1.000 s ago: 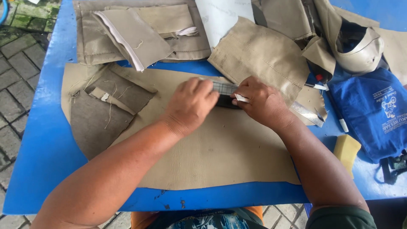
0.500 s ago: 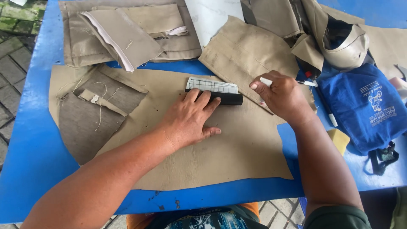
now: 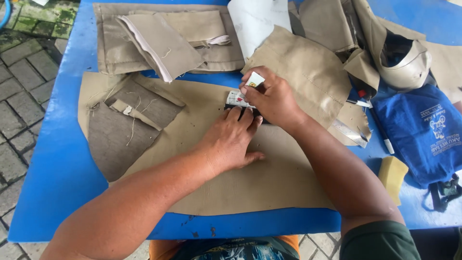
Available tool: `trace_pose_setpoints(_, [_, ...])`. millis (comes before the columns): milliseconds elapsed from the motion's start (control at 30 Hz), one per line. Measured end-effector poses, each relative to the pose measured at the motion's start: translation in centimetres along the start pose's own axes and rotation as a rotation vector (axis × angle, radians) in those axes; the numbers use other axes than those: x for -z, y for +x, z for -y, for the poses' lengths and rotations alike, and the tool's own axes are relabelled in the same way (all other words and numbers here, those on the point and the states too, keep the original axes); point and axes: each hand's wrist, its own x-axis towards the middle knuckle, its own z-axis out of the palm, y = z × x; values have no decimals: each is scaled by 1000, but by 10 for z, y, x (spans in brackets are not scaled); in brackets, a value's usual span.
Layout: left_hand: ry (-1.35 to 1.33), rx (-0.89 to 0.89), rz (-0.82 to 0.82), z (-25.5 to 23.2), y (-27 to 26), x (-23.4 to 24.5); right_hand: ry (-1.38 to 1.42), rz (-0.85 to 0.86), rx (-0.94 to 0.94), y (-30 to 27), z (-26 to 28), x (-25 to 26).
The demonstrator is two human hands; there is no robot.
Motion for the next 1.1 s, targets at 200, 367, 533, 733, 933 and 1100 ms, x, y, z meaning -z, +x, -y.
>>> trace_pose_setpoints(200, [-27,-12,-20,2,3,3,-124,76,170,4,4,-16])
trace_pose_setpoints(367, [11,-16,-49,2,1,-7,-305,87,155,-14,-7,24])
trace_pose_setpoints(533, [10,-32,-30,5,1,0,-245,73,-61,-36,-14,74])
trace_pose_setpoints(733, [-37,-42,-96,9,3,5,-522,-54,-83,-48,-36,98])
trace_pose_setpoints(933, [-60,-60,-250,32,16,-4,-589,159,578,-44,-18,74])
trace_pose_setpoints(1100, [5,-38,-237,37,17,-17,-668,154,257,-50,-14,68])
